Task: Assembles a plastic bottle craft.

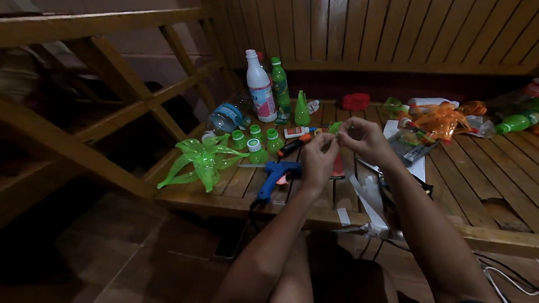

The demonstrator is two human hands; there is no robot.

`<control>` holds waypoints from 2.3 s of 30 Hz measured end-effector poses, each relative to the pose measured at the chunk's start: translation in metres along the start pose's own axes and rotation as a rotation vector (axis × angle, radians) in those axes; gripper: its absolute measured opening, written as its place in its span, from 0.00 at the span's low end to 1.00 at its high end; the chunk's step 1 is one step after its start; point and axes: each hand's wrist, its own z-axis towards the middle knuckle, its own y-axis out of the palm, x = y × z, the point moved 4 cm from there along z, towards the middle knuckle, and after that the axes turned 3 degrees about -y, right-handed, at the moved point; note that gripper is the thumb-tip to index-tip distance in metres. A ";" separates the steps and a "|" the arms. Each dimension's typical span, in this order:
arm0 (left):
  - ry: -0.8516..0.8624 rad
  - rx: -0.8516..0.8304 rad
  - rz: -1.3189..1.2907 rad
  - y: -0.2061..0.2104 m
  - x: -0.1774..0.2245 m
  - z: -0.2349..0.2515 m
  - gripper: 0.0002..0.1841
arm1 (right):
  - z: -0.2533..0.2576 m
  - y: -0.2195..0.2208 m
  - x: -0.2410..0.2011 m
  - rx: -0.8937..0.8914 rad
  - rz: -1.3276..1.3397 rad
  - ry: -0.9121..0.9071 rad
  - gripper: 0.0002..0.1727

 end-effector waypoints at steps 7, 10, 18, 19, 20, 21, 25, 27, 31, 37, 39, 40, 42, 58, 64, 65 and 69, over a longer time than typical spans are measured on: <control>-0.012 -0.003 0.020 -0.001 0.000 0.000 0.06 | 0.001 0.000 0.001 -0.015 0.017 0.019 0.04; -0.023 -0.012 0.021 -0.001 -0.001 0.000 0.06 | 0.000 0.001 0.000 -0.013 0.008 0.018 0.05; -0.131 -0.059 0.034 -0.004 -0.005 0.000 0.07 | 0.001 -0.002 0.001 -0.100 0.007 0.090 0.05; -0.142 -0.067 0.035 -0.003 -0.004 -0.001 0.07 | 0.001 -0.004 -0.001 -0.121 0.004 0.105 0.05; -0.148 -0.076 0.034 -0.003 -0.002 -0.002 0.07 | 0.002 -0.007 -0.003 -0.140 0.015 0.128 0.05; -0.149 -0.087 0.028 -0.003 0.001 -0.003 0.07 | 0.002 -0.009 -0.004 -0.154 0.037 0.147 0.06; -0.136 -0.110 0.011 -0.006 0.012 -0.005 0.08 | 0.007 -0.011 -0.012 -0.178 0.155 0.148 0.10; -0.129 -0.121 0.014 -0.008 0.014 -0.004 0.09 | 0.011 -0.011 -0.026 -0.153 0.164 0.142 0.12; -0.139 -0.113 0.002 -0.012 0.016 -0.004 0.10 | 0.021 -0.039 -0.079 0.026 0.061 0.031 0.15; -0.206 -0.196 -0.051 -0.023 0.031 -0.010 0.11 | -0.015 -0.100 -0.109 0.247 -0.134 0.175 0.15; -0.238 -0.226 -0.048 -0.026 0.039 -0.013 0.11 | -0.037 -0.105 -0.091 0.159 -0.285 0.361 0.25; -0.245 -0.241 -0.039 -0.028 0.042 -0.015 0.11 | -0.050 -0.104 -0.080 0.065 -0.392 0.451 0.24; -0.232 -0.259 -0.022 -0.031 0.049 -0.019 0.11 | -0.076 -0.098 -0.061 -0.164 -0.564 0.628 0.17; -0.280 -0.221 -0.173 -0.039 0.028 -0.054 0.10 | -0.103 -0.058 0.007 -0.557 -0.884 0.867 0.31; -0.294 -0.224 -0.216 -0.044 0.026 -0.051 0.10 | -0.124 -0.096 -0.026 -0.336 -0.455 0.951 0.32; -0.294 -0.219 -0.225 -0.044 0.026 -0.050 0.10 | -0.131 -0.102 -0.032 -0.237 -0.319 0.943 0.28; -0.307 -0.213 -0.257 -0.042 0.026 -0.049 0.10 | -0.150 -0.094 -0.057 0.188 0.203 0.817 0.20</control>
